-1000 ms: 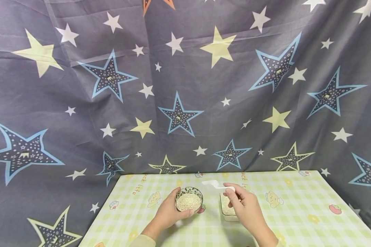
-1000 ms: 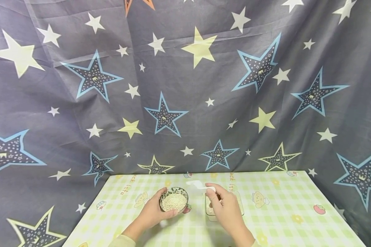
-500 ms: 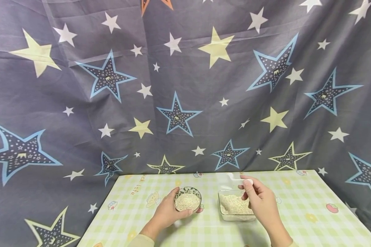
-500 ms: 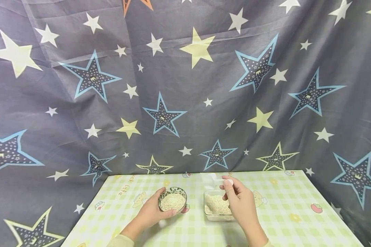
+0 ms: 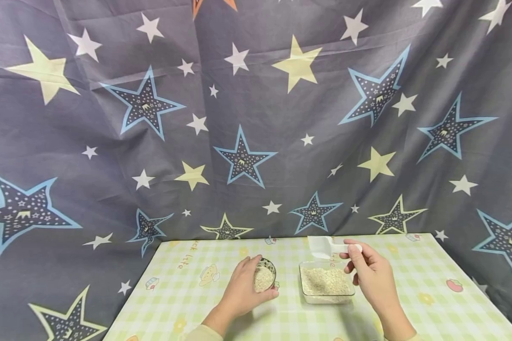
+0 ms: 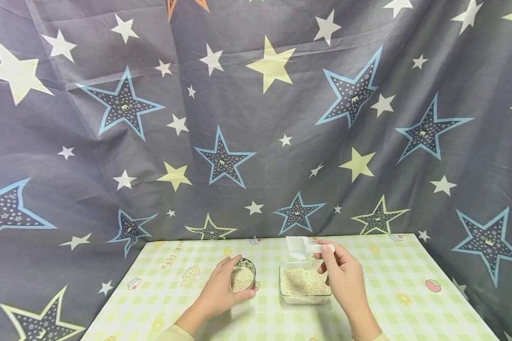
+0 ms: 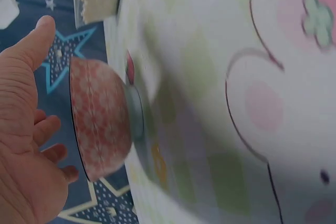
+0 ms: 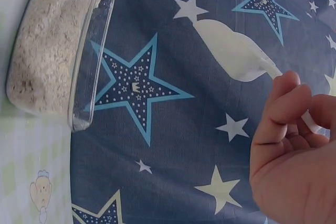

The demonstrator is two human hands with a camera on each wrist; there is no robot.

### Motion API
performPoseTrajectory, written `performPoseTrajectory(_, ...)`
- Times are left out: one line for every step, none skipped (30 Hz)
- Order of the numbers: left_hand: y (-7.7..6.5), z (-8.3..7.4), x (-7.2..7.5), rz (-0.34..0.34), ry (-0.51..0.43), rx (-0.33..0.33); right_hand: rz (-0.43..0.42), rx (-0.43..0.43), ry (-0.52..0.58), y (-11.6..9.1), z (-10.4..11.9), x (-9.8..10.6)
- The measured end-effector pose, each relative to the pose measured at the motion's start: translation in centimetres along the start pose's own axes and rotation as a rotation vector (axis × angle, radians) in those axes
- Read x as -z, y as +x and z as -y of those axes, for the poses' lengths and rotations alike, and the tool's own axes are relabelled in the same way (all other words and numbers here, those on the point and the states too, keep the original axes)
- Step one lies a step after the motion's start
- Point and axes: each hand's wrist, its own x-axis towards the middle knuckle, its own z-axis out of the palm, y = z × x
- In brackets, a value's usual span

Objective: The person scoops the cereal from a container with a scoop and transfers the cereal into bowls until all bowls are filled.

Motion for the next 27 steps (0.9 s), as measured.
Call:
performPoseTrajectory(0.0,-0.2,-0.2,0.005,0.002,-0.011,-0.005,-0.001,-0.001,0.0,0.0,0.1)
performPoseTrajectory(0.0,-0.4,-0.3,0.008,-0.001,-0.024,-0.011,-0.002,0.001,0.1,-0.1,0.3)
performPoseTrajectory(-0.1,-0.5,-0.4,0.013,0.002,-0.033,-0.016,-0.005,0.006,0.1,-0.1,0.4)
performPoseTrajectory(-0.1,-0.8,-0.6,0.019,0.002,-0.038,-0.020,-0.005,0.008,0.1,-0.2,0.6)
performPoseTrajectory(-0.1,-1.0,-0.7,0.028,-0.002,-0.038,-0.025,-0.008,0.012,0.2,-0.2,0.8)
performPoseTrajectory(-0.2,-1.2,-0.9,0.035,-0.002,-0.040,-0.030,-0.013,0.018,0.2,-0.3,0.9)
performPoseTrajectory(-0.1,-1.5,-1.0,0.043,-0.009,-0.041,-0.034,-0.017,0.020,0.2,-0.3,1.0)
performPoseTrajectory(-0.1,-1.7,-1.1,0.051,-0.018,-0.043,-0.035,-0.020,0.020,0.2,-0.4,1.2)
performPoseTrajectory(-0.1,-2.0,-1.3,0.061,-0.022,-0.041,-0.037,-0.022,0.019,0.2,-0.4,1.3)
performPoseTrajectory(0.0,-2.3,-1.4,0.070,-0.030,-0.042,-0.039,-0.024,0.014,0.2,-0.4,1.4)
performPoseTrajectory(0.0,-2.6,-1.6,0.079,-0.036,-0.042,-0.040,-0.026,0.011,0.1,-0.5,1.5)
performPoseTrajectory(0.1,-2.9,-1.7,0.085,-0.044,-0.045,-0.040,-0.027,0.010,0.1,-0.5,1.6)
performPoseTrajectory(0.2,-3.2,-1.9,0.091,-0.052,-0.048,-0.040,-0.028,0.009,0.1,-0.5,1.7)
performPoseTrajectory(0.2,-3.5,-2.1,0.095,-0.051,-0.049,-0.040,-0.030,0.009,0.1,-0.5,1.8)
performPoseTrajectory(0.3,-3.7,-2.3,0.099,-0.050,-0.049,-0.037,-0.030,0.008,0.1,-0.5,1.9)
performPoseTrajectory(0.3,-4.0,-2.6,0.102,-0.051,-0.050,-0.034,-0.032,0.007,0.1,-0.6,1.9)
performPoseTrajectory(0.4,-4.2,-2.8,0.105,-0.056,-0.048,-0.030,-0.035,0.007,0.1,-0.6,2.0)
performPoseTrajectory(0.4,-4.4,-3.0,0.107,-0.062,-0.049,-0.027,-0.038,0.005,0.1,-0.6,2.0)
performPoseTrajectory(0.4,-4.6,-3.3,0.108,-0.066,-0.047,-0.024,-0.040,0.003,0.0,-0.6,2.1)
performPoseTrajectory(0.5,-4.8,-3.5,0.109,-0.071,-0.045,-0.022,-0.042,-0.002,0.0,-0.6,2.1)
performPoseTrajectory(0.5,-4.9,-3.8,0.107,-0.068,-0.047,-0.019,-0.043,-0.006,0.0,-0.7,2.1)
performPoseTrajectory(0.5,-5.1,-4.0,0.105,-0.073,-0.047,-0.018,-0.044,-0.008,0.0,-0.7,2.2)
performPoseTrajectory(0.6,-5.2,-4.2,0.103,-0.074,-0.048,-0.015,-0.045,-0.010,0.0,-0.7,2.2)
performPoseTrajectory(0.6,-5.3,-4.4,0.099,-0.075,-0.049,-0.013,-0.046,-0.012,0.0,-0.7,2.3)
performPoseTrajectory(0.6,-5.3,-4.6,0.095,-0.074,-0.048,-0.010,-0.046,-0.012,0.0,-0.8,2.3)
performPoseTrajectory(0.6,-5.4,-4.7,0.090,-0.065,-0.049,-0.007,-0.046,-0.015,0.0,-0.8,2.3)
performPoseTrajectory(0.6,-5.4,-4.8,0.088,-0.063,-0.047,-0.003,-0.047,-0.016,0.0,-0.8,2.4)
